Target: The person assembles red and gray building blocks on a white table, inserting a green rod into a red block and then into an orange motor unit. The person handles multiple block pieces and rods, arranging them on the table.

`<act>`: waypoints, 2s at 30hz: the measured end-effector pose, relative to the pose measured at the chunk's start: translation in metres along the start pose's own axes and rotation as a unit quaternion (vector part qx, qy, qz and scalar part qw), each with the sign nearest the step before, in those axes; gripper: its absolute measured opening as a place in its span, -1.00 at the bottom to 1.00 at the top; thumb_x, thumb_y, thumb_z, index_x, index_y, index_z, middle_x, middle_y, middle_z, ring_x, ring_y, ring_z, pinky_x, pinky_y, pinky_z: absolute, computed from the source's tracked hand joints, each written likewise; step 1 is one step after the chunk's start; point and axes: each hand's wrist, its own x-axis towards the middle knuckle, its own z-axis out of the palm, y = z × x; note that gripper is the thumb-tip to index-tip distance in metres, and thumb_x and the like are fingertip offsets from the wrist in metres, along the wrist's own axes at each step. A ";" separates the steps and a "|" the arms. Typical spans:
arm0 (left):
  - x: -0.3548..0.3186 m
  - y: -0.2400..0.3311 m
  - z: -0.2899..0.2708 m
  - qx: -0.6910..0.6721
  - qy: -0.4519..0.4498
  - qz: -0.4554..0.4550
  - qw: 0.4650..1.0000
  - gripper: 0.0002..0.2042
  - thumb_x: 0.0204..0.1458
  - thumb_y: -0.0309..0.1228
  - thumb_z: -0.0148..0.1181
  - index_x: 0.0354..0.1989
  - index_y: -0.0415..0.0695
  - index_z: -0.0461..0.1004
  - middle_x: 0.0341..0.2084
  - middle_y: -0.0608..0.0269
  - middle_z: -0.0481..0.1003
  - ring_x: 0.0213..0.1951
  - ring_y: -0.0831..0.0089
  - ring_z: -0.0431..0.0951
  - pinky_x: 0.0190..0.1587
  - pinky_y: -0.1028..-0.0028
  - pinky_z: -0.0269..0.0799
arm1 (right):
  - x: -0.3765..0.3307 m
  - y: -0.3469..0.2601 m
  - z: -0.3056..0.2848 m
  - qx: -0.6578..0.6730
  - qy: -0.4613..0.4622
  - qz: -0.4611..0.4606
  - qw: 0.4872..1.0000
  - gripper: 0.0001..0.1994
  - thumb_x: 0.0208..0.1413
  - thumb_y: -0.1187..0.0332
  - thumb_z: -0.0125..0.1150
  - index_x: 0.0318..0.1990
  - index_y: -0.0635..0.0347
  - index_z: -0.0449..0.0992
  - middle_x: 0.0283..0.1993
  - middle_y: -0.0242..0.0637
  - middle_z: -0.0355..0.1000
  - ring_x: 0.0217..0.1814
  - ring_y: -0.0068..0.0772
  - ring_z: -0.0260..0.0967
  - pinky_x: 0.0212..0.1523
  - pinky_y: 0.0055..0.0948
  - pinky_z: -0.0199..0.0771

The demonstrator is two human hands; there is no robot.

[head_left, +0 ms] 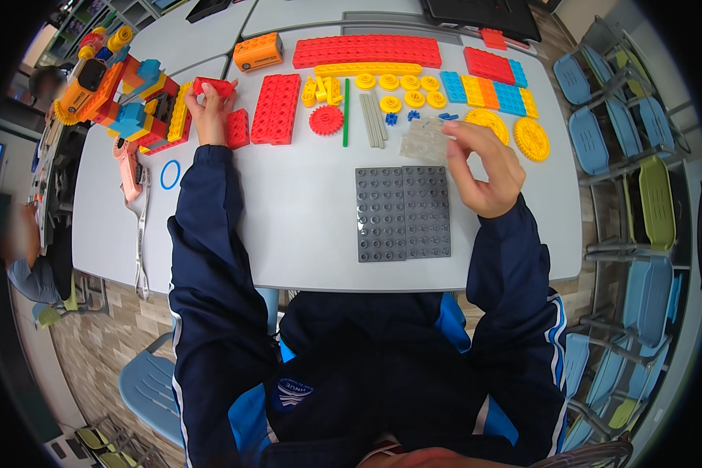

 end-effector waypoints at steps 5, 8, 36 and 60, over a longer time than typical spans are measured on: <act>0.004 0.001 0.011 0.010 -0.036 -0.015 0.999 -0.57 0.25 -0.17 0.04 0.14 -0.06 0.06 -0.02 -0.05 0.37 0.03 0.06 0.51 0.16 0.21 0.37 | 0.001 0.002 0.000 0.005 -0.027 0.016 1.000 -0.64 -0.14 0.75 0.20 -0.10 0.36 0.52 -0.26 -0.07 0.55 -0.44 -0.30 0.51 -0.49 -0.52 0.48; 0.002 0.001 0.017 -0.016 -0.057 -0.027 0.998 -0.56 0.24 -0.19 0.05 0.15 -0.06 0.05 -0.01 -0.03 0.37 0.04 0.06 0.51 0.18 0.23 0.35 | -0.002 0.002 0.001 0.000 -0.038 0.020 0.999 -0.63 -0.14 0.75 0.20 -0.09 0.35 0.52 -0.29 -0.07 0.54 -0.47 -0.29 0.50 -0.49 -0.50 0.48; 0.017 -0.011 -0.017 0.473 -0.006 0.077 0.877 -0.59 -0.09 -0.21 0.31 -0.06 -0.12 0.59 -0.30 0.03 0.61 -0.25 0.34 0.60 -0.11 0.42 0.46 | -0.002 0.012 -0.012 -0.093 0.074 0.028 0.993 -0.64 -0.07 0.70 0.22 -0.04 0.33 0.49 -0.36 -0.20 0.55 -0.52 -0.44 0.46 -0.48 -0.58 0.44; -0.112 0.091 0.097 0.347 -0.270 0.373 0.817 -0.62 -0.12 -0.50 0.35 -0.06 -0.22 0.49 -0.06 0.06 0.49 -0.09 0.19 0.49 -0.05 0.36 0.37 | -0.014 0.015 0.001 0.002 -0.065 0.103 0.993 -0.55 -0.17 0.50 0.41 -0.02 0.23 0.53 -0.17 -0.14 0.51 -0.24 -0.16 0.44 -0.21 -0.35 0.44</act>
